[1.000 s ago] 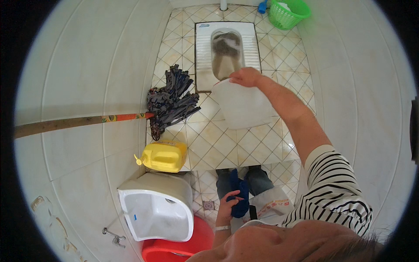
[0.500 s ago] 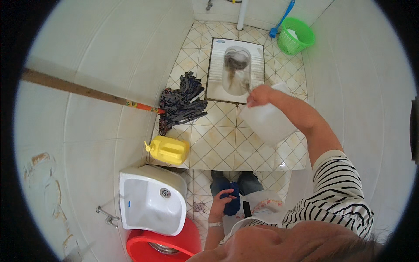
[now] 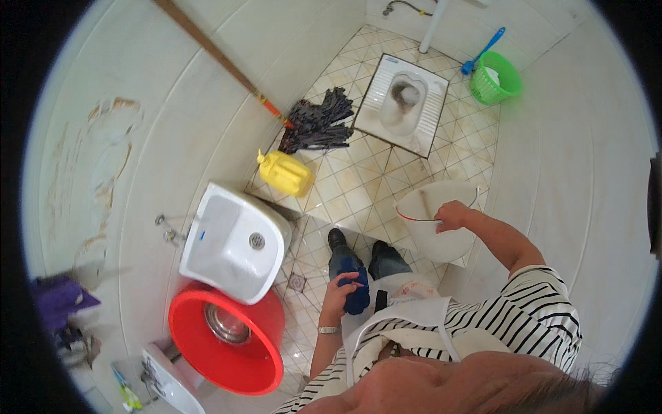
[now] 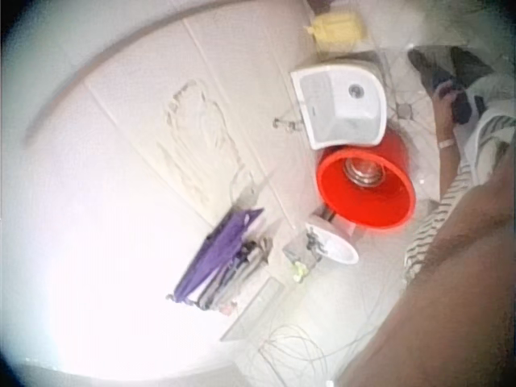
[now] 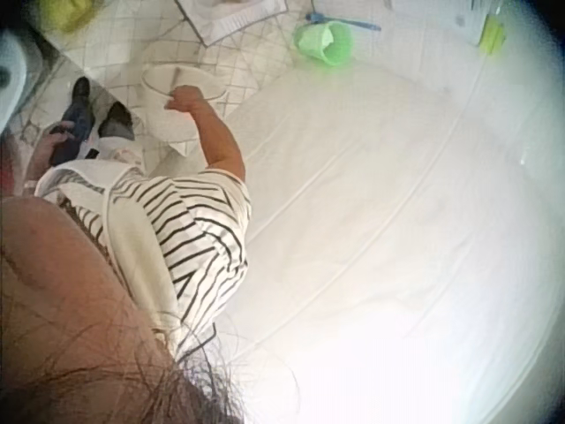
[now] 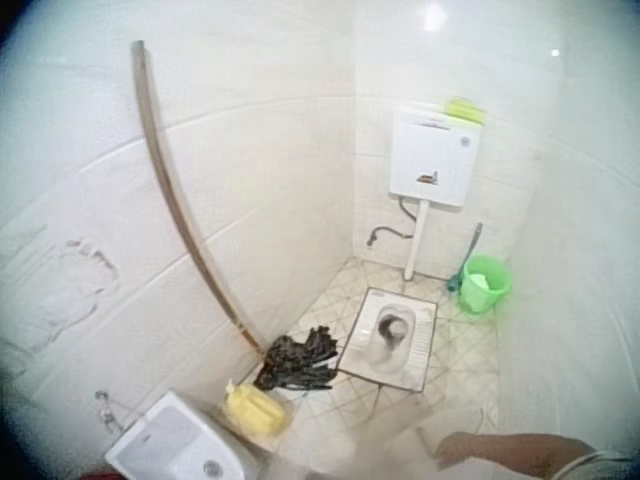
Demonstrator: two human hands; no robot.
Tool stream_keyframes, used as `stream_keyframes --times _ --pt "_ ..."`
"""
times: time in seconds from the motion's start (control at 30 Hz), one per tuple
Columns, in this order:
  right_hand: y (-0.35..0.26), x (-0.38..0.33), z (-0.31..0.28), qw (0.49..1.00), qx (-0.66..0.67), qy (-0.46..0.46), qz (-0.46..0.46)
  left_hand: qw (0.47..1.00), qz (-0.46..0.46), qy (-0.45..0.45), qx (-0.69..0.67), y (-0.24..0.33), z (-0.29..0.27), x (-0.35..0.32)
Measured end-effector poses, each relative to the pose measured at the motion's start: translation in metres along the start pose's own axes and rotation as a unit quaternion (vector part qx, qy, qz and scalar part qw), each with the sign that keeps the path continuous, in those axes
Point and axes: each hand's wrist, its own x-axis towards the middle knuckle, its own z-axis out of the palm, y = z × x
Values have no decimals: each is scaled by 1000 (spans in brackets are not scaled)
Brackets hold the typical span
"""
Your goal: The person wipes a window frame and sill with a blue cloth, then rinses the cloth in a bucket of water. They carry the bucket to a bathroom, pour out the water, and refill the bucket from a tap.
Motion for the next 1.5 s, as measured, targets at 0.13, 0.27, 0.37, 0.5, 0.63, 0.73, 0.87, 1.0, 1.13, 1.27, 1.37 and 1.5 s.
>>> stream_keyframes --times 0.13,0.27,0.37,0.5,0.63,0.73,0.87,1.0,1.13,1.27,1.37,1.5 --pt "-80 24 18 992 -56 48 -100 997 65 12 42 -58 -36 -22" --pt "-190 40 26 972 -105 72 -197 992 104 47 56 -84 -74 -67" --pt "-299 37 19 945 -110 103 -290 988 134 64 36 -101 -112 -127" --pt "-447 41 -23 906 -129 137 -378 987 127 92 -20 -114 -165 -198" --pt "-573 91 -47 864 -128 181 -452 977 129 126 -112 -124 -226 -265" --pt "-623 170 -33 832 -147 230 -483 963 139 172 -153 -125 -271 -294" --pt "-689 264 3 809 -208 259 -485 934 149 214 -243 -158 -339 -314" --pt "-711 328 32 820 -231 254 -457 919 126 253 -276 -172 -372 -331" --pt "-653 375 85 877 -279 207 -331 925 127 261 -245 -171 -389 -319" --pt "-664 391 109 912 -246 121 -306 924 104 275 -246 -161 -387 -317" --pt "-658 369 116 923 -222 144 -279 932 97 268 -223 -148 -380 -302" --pt "-663 331 88 967 -95 84 -222 946 80 262 -176 -119 -368 -290"
